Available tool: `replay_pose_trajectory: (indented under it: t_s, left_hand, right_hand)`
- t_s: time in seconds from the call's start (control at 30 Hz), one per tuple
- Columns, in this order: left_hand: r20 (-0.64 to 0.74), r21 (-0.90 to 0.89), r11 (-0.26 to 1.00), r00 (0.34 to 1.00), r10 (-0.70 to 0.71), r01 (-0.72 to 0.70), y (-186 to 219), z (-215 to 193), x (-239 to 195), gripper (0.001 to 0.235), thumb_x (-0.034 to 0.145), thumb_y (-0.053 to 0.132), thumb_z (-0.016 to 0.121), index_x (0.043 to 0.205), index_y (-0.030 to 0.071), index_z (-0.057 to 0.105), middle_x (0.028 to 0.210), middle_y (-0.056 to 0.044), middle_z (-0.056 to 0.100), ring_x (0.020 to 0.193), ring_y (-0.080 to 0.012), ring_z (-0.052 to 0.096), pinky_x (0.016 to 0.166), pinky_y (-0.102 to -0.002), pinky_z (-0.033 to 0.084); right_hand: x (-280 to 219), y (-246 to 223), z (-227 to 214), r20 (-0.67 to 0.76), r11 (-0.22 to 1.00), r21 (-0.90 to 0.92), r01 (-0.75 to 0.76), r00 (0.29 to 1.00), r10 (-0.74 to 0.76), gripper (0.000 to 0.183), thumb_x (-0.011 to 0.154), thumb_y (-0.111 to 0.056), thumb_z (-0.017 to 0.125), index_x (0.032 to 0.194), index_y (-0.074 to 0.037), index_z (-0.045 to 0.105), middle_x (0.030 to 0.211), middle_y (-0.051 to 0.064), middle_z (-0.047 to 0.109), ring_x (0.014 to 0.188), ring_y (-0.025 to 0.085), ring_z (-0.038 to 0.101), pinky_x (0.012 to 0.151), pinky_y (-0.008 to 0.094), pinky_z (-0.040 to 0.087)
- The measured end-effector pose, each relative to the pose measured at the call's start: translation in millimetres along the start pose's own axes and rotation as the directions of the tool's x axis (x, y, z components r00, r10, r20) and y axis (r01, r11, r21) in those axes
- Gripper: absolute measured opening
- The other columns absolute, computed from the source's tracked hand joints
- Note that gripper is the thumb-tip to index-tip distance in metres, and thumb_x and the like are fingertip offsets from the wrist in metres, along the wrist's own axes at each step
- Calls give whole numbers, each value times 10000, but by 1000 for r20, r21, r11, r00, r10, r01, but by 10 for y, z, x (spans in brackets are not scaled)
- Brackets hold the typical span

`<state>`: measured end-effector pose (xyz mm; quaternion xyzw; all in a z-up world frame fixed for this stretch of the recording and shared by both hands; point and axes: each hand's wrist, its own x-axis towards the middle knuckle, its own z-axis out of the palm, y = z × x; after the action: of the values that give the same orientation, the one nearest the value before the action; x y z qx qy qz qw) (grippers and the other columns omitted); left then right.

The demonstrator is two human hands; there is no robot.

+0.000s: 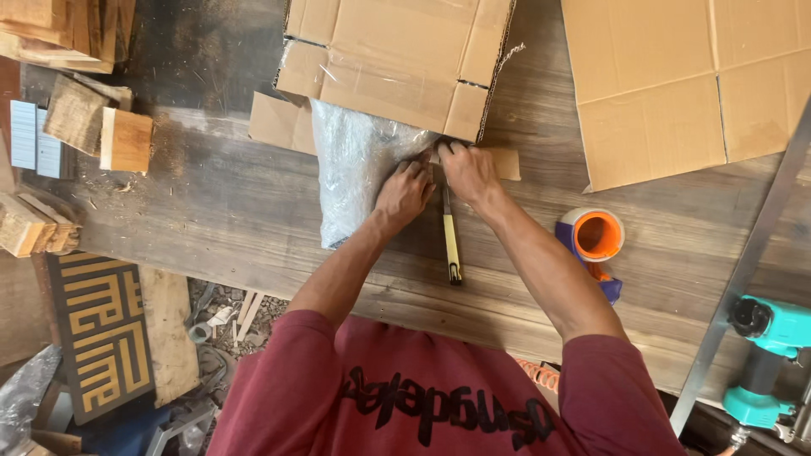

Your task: The person wraps an item in bubble wrap, places it into a cardboard box, and seals the box using a tape dispenser and a small knife to cut the tape and trim the cardboard.

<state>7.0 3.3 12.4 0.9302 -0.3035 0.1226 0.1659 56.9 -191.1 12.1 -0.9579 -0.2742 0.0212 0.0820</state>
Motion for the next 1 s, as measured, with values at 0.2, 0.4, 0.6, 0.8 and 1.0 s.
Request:
replay_pose_trajectory:
  t_s: [0.2, 0.4, 0.6, 0.8, 1.0]
  left_hand:
    - [47, -82, 946, 950, -309, 312, -75, 212, 159, 338, 907, 333, 739, 1135, 89, 689, 1136, -96, 699, 752, -309, 730, 633, -447, 614]
    - [-398, 129, 991, 917, 28, 25, -238, -305, 694, 279, 884, 376, 725, 898, 168, 538, 891, -32, 505, 793, -247, 549, 681, -389, 460]
    - [-385, 78, 997, 922, 41, -12, -425, -64, 881, 321, 708, 335, 810, 827, 210, 539, 769, 6, 469, 711, -227, 543, 601, -377, 443]
    - [-280, -51, 999, 960, -3, -11, -419, -221, 901, 392, 707, 326, 858, 875, 161, 544, 803, -46, 519, 775, -286, 592, 647, -404, 482]
    - [-288, -75, 997, 956, -51, 31, -133, -329, 667, 566, 640, 433, 895, 991, 128, 572, 895, -74, 521, 836, -309, 567, 726, -439, 480]
  right_hand:
    - [-116, 29, -245, -419, 964, -244, 108, 885, -205, 45, 957, -207, 626, 982, -190, 661, 826, -20, 560, 802, 210, 682, 652, 332, 565]
    - [-113, 133, -850, -308, 985, -83, -149, 944, 117, 568, 836, -275, 907, 1280, -49, 634, 1162, 157, 606, 1131, 320, 607, 940, 451, 523]
    - [-124, 220, -637, -403, 985, 29, -169, 900, 166, 596, 770, -372, 890, 1245, -133, 620, 927, 116, 752, 905, 281, 729, 909, 433, 470]
    - [-302, 136, -730, -489, 944, 16, -329, 821, 294, 704, 810, -577, 897, 1266, -97, 658, 1145, 145, 689, 1079, 301, 607, 1010, 520, 355]
    - [-582, -63, -634, -424, 666, 661, -346, 560, 712, 1126, 635, -441, 1063, 1449, -77, 375, 1353, 184, 373, 1330, 427, 454, 1068, 612, 487]
